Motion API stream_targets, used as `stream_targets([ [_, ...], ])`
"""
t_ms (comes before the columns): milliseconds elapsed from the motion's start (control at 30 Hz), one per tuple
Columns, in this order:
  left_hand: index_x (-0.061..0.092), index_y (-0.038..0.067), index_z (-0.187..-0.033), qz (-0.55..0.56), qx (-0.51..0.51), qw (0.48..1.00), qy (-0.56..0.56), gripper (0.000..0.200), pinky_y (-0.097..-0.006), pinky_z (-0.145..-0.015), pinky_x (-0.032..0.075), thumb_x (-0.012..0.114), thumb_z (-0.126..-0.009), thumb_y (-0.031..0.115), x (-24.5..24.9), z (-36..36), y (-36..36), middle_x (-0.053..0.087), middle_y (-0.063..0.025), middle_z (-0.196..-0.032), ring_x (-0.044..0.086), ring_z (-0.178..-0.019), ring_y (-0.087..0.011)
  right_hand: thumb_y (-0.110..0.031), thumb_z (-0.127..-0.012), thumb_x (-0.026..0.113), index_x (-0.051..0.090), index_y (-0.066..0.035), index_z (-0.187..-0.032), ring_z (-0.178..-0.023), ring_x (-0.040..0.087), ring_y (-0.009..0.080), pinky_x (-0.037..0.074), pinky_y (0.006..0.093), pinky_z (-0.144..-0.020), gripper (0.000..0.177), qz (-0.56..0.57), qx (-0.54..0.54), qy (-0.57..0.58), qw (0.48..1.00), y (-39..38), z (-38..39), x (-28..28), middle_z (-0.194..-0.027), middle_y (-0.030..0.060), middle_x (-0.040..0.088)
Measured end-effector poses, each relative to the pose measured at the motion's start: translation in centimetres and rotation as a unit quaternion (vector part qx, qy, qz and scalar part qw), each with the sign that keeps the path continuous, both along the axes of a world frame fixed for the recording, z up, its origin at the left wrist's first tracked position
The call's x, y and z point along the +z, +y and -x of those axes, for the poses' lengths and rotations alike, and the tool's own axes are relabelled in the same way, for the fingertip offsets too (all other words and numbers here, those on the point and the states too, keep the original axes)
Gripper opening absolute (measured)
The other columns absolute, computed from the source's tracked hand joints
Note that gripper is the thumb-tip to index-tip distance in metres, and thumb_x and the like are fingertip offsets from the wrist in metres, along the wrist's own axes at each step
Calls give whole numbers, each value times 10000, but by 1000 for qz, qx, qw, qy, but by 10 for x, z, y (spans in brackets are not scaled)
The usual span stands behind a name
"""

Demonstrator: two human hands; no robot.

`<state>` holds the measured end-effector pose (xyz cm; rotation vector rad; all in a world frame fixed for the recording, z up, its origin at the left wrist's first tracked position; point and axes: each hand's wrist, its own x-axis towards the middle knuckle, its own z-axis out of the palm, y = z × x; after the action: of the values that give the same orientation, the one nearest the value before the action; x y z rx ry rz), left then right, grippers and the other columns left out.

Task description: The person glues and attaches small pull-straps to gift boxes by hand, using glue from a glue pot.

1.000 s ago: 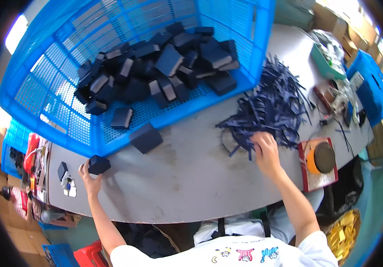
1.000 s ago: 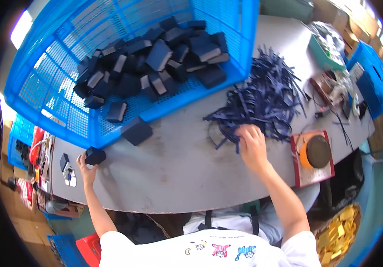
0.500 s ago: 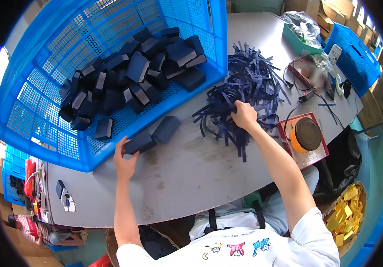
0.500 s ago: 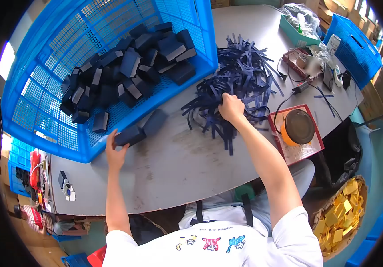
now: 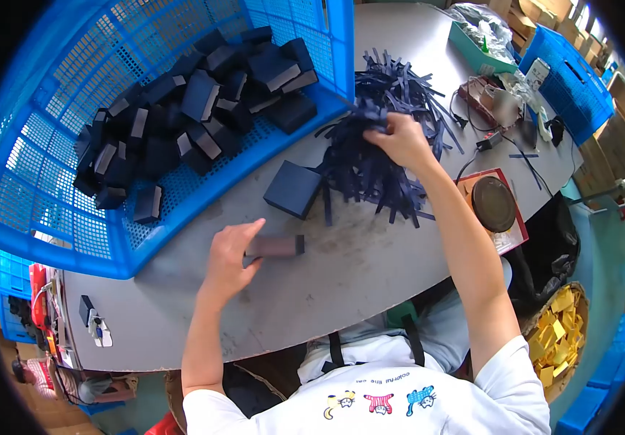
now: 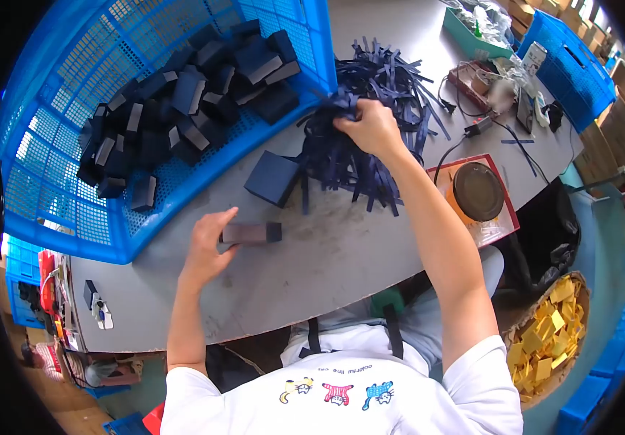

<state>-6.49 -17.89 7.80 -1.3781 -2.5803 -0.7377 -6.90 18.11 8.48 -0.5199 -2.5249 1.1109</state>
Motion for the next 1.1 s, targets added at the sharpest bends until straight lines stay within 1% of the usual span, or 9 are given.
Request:
stream_targets([
  [133,512,80,-1203,-49,54,992,-102,691,-362,-826,434,736,-555,-8,-23,6,-11,594,-96,-1034,556,-950,-271,-259,-702,730,644,-57,-1004,-1014,553,297,437,361,-867,373,-165,28,-12,986,8,-19,-23,-1056,146,598],
  [233,512,55,-1195,-135,70,978,-146,656,-341,-842,444,757,-589,0,-42,3,-5,604,-99,-1046,569,-972,-236,-73,-723,664,671,-76,-891,-854,592,286,474,354,-725,168,-155,38,98,982,11,-34,-23,-907,125,629],
  [467,522,39,-1146,-224,75,909,-343,562,-283,-853,418,745,-632,-10,-61,-4,12,597,-62,-1015,552,-971,-148,-47,-708,633,645,-87,-885,-807,566,250,475,350,-690,183,-283,281,116,910,-3,-70,-50,-815,60,569],
  [567,515,20,-1141,-266,13,848,-459,580,-271,-861,400,725,-602,-25,-47,-9,16,567,-39,-1009,533,-955,-145,-129,-717,656,608,-94,-963,-841,550,233,459,344,-734,254,-270,182,93,941,-17,-69,-57,-812,57,550],
  [700,492,21,-1188,-261,-60,828,-493,645,-267,-872,383,740,-593,6,-27,-26,32,544,-37,-1038,509,-988,-130,-145,-710,678,612,-60,-746,-872,536,242,437,348,-736,113,-301,144,-1,943,-10,-59,-75,-799,62,546],
  [800,474,16,-1223,-250,-95,815,-514,697,-265,-880,375,742,-579,8,-23,-30,38,543,-40,-1046,507,-987,-129,-69,-699,674,616,-22,-753,-799,546,250,426,336,-715,93,-64,79,203,974,-22,-85,-45,-777,79,579],
  [933,404,15,-1317,-166,-189,780,-573,790,-273,-911,362,723,-595,49,-12,-31,65,543,-48,-1076,512,-985,-138,-36,-704,657,619,-24,-809,-775,576,272,435,338,-726,112,214,1,200,956,-24,-127,-25,-782,94,610],
  [1000,377,42,-1341,-114,-240,767,-584,792,-289,-915,372,713,-628,125,-11,-34,82,542,-52,-1076,526,-976,-151,-29,-740,640,625,-30,-863,-795,586,253,445,324,-752,124,-86,37,181,979,-18,-133,-24,-827,97,620],
  [1100,351,69,-1355,-72,-328,734,-591,765,-290,-909,387,675,-677,211,-19,-42,102,545,-70,-1079,525,-970,-146,-3,-715,613,625,-60,-912,-896,546,242,416,353,-768,205,-205,89,137,965,-15,-113,-54,-903,63,590],
])
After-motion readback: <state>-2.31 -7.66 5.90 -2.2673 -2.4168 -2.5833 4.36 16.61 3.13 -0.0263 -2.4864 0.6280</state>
